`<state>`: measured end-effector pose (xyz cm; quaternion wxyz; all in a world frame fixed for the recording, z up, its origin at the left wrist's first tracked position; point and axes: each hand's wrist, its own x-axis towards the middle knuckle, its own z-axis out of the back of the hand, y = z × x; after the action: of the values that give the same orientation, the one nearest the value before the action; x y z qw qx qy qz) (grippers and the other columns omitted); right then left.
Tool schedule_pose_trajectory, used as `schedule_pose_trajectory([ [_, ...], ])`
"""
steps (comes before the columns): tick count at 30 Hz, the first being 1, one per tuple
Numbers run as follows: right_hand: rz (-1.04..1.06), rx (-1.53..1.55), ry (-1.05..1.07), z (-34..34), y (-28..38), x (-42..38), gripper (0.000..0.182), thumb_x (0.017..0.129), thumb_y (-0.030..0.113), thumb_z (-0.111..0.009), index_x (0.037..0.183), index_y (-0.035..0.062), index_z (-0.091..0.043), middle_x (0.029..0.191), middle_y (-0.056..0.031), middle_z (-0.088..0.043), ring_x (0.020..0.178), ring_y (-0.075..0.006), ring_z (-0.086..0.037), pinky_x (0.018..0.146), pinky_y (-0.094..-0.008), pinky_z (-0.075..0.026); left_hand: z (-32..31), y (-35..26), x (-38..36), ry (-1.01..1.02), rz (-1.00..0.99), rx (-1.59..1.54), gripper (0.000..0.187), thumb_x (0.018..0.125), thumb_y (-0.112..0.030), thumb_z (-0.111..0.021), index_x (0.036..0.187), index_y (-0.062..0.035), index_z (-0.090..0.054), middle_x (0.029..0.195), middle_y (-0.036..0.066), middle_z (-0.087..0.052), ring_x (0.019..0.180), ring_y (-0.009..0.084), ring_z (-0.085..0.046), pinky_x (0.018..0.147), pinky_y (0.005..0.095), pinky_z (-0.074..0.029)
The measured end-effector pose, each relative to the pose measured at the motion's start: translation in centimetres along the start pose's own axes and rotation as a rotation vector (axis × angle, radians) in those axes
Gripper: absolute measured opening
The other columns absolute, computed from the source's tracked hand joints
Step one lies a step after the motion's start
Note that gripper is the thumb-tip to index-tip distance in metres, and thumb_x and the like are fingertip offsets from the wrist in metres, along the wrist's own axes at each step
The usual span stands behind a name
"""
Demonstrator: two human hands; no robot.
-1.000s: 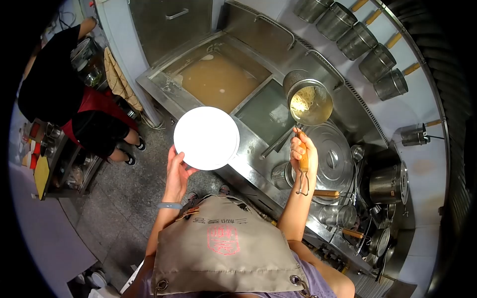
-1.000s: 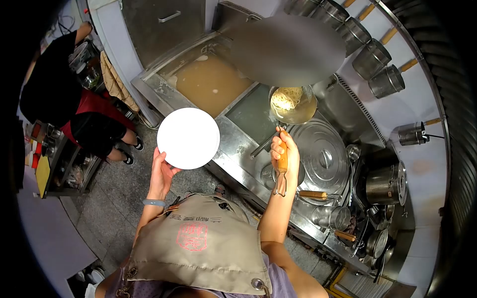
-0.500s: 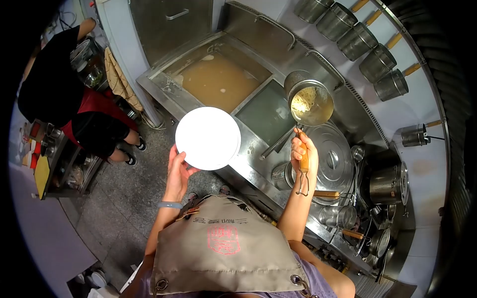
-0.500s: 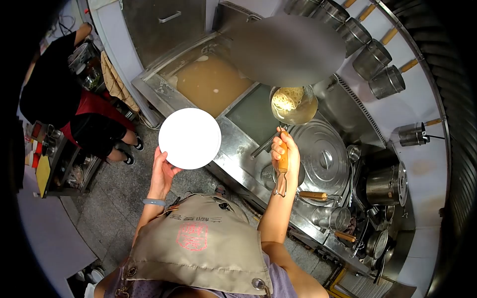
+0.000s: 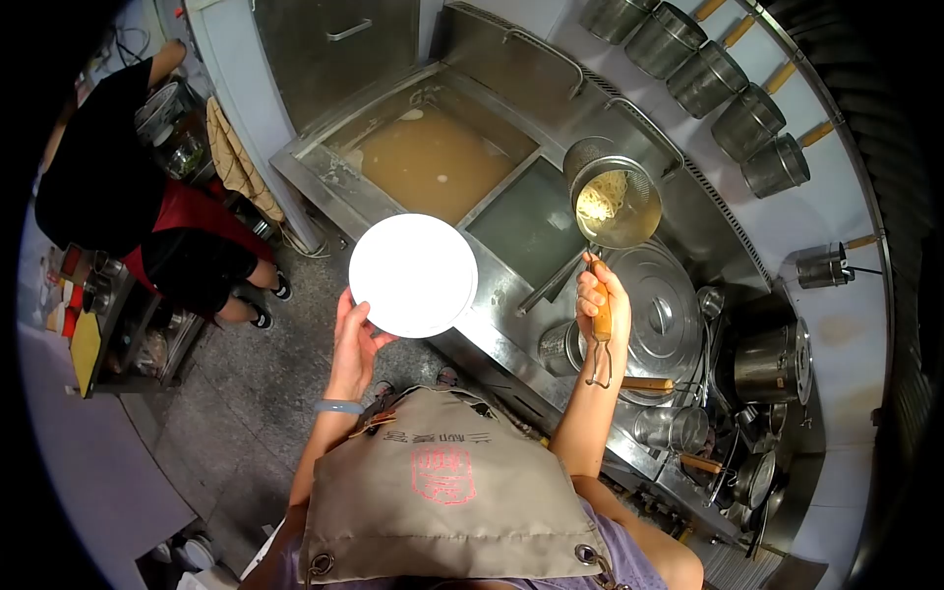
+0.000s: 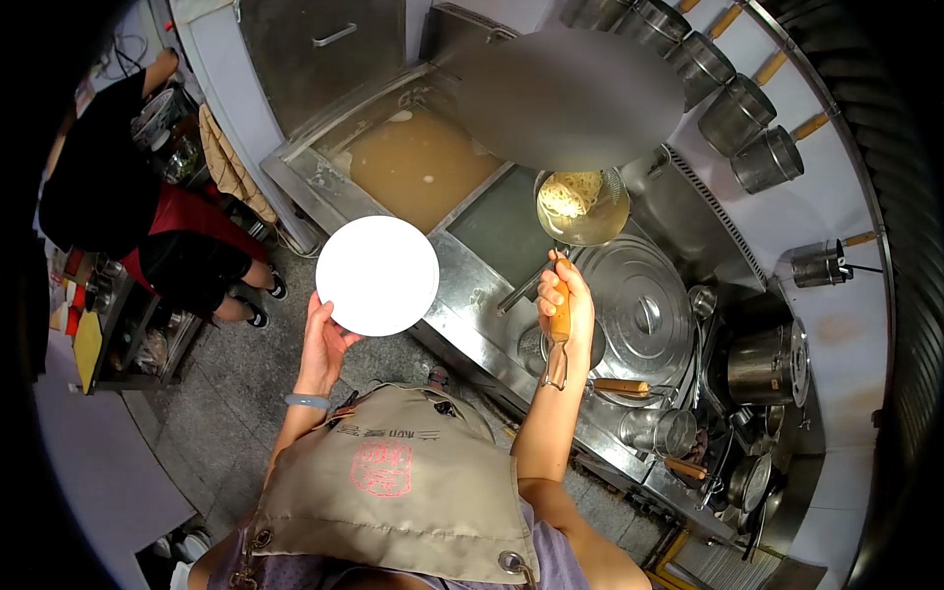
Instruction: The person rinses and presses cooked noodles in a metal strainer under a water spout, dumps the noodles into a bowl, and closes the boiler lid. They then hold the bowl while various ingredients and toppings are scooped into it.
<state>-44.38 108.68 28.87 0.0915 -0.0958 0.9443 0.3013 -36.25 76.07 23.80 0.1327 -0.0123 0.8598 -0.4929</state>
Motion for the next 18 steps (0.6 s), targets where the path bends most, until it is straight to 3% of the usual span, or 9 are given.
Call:
schedule_pose_trajectory([
  [6, -0.003, -0.010, 0.008, 0.24, 0.06, 0.24, 0.019, 0.089, 0.012, -0.048, 0.105, 0.0030, -0.053, 0.068, -0.0039, -0.049, 0.044, -0.0060, -0.041, 0.034, -0.0180, -0.035, -0.25, -0.27, -0.12, 0.000, 0.020, -0.052, 0.059, 0.085, -0.030, -0.046, 0.134, -0.0065, -0.023, 0.126, 0.015, -0.039, 0.112, 0.0250, -0.046, 0.081, 0.0407, -0.049],
  [9, -0.006, -0.009, 0.002, 0.22, 0.12, 0.31, 0.019, 0.089, 0.012, -0.047, 0.105, 0.0031, -0.053, 0.068, -0.0040, -0.049, 0.043, -0.0061, -0.041, 0.034, -0.0181, -0.035, -0.25, -0.10, -0.08, 0.005, -0.008, -0.004, 0.058, 0.087, -0.034, -0.043, 0.134, -0.0068, -0.023, 0.126, 0.017, -0.040, 0.108, 0.0254, -0.052, 0.078, 0.0388, -0.053],
  [15, -0.003, -0.009, 0.008, 0.27, 0.13, 0.41, 0.019, 0.088, 0.012, -0.047, 0.105, 0.0031, -0.054, 0.068, -0.0045, -0.050, 0.043, -0.0062, -0.041, 0.034, -0.0184, -0.035, -0.21, -0.08, -0.03, 0.004, 0.023, -0.061, 0.059, 0.085, -0.030, -0.046, 0.134, -0.0065, -0.022, 0.126, 0.016, -0.038, 0.112, 0.0258, -0.046, 0.079, 0.0407, -0.050],
  [18, 0.002, -0.014, 0.007, 0.24, 0.11, 0.40, 0.019, 0.088, 0.012, -0.047, 0.104, 0.0030, -0.054, 0.069, -0.0045, -0.051, 0.043, -0.0062, -0.041, 0.034, -0.0183, -0.035, -0.18, 0.09, 0.06, -0.002, 0.004, -0.013, 0.058, 0.087, -0.034, -0.043, 0.134, -0.0069, -0.023, 0.127, 0.017, -0.038, 0.110, 0.0263, -0.050, 0.078, 0.0396, -0.052],
])
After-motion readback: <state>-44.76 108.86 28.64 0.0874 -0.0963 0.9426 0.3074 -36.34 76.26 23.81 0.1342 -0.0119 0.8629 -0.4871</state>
